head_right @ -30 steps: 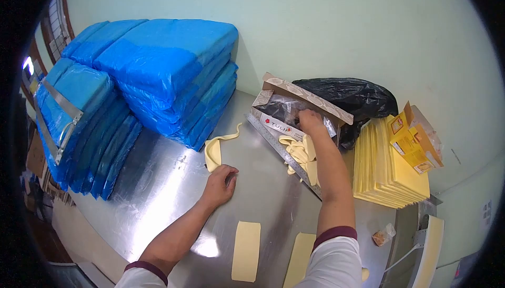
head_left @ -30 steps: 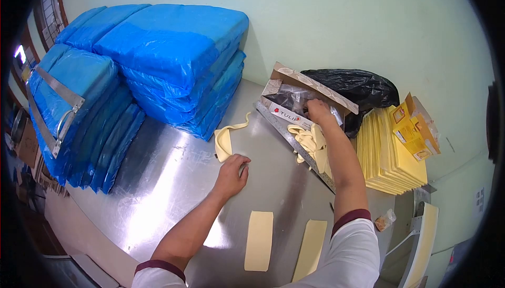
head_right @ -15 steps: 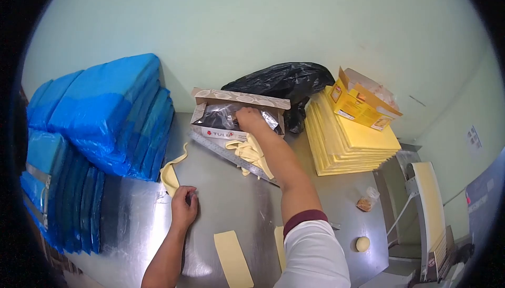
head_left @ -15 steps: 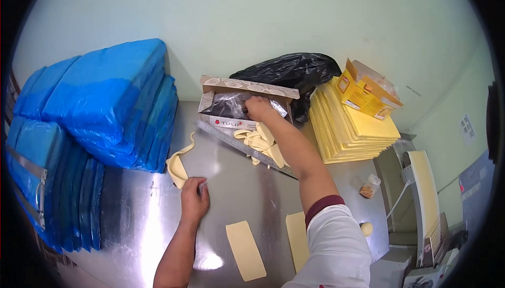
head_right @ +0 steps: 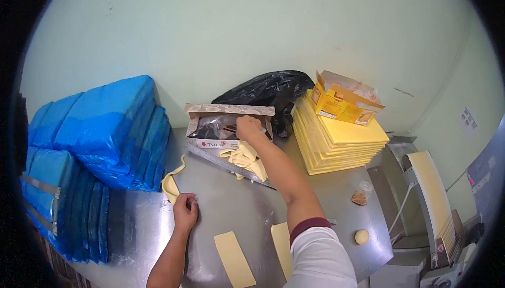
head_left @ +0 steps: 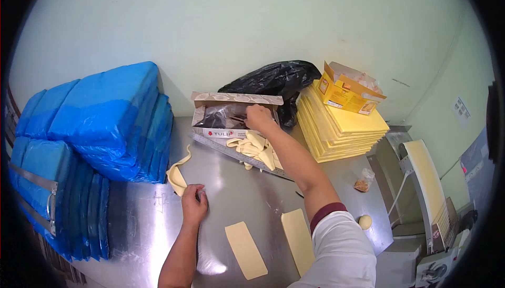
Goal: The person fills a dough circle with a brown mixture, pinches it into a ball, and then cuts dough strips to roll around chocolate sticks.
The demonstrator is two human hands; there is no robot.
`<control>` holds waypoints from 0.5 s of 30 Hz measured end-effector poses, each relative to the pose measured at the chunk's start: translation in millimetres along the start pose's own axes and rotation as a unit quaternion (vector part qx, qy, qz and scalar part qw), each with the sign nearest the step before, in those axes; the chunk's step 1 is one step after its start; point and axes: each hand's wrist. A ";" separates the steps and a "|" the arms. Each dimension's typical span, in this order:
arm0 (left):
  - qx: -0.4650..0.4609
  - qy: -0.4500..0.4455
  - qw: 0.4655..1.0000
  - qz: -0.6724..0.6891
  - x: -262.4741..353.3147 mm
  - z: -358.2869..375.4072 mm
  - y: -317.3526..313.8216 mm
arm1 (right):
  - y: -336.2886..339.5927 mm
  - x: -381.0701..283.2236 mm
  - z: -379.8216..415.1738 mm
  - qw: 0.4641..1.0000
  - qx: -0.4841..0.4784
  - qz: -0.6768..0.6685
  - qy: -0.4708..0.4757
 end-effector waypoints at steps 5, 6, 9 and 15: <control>0.002 -0.034 0.999 -0.017 -4.9 2.6 -1.0 | 19.7 17.8 22.7 0.989 -0.043 -0.135 -0.049; 0.003 -0.039 0.999 -0.017 -5.3 2.5 -1.4 | 16.9 24.1 27.8 0.987 -0.038 -0.150 -0.050; 0.006 -0.019 0.999 0.035 3.7 -0.5 2.7 | 5.4 43.2 46.0 0.973 -0.047 -0.221 -0.045; 0.007 -0.190 0.982 0.015 34.5 -98.9 -39.7 | -14.2 56.5 172.4 0.884 -0.101 -0.444 -0.101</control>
Point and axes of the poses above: each hand's wrist, its own z-axis away from the middle knuckle, its own y-axis out of the back of the hand, x = y × z, and after that the axes turned 10 degrees about -y, right-handed
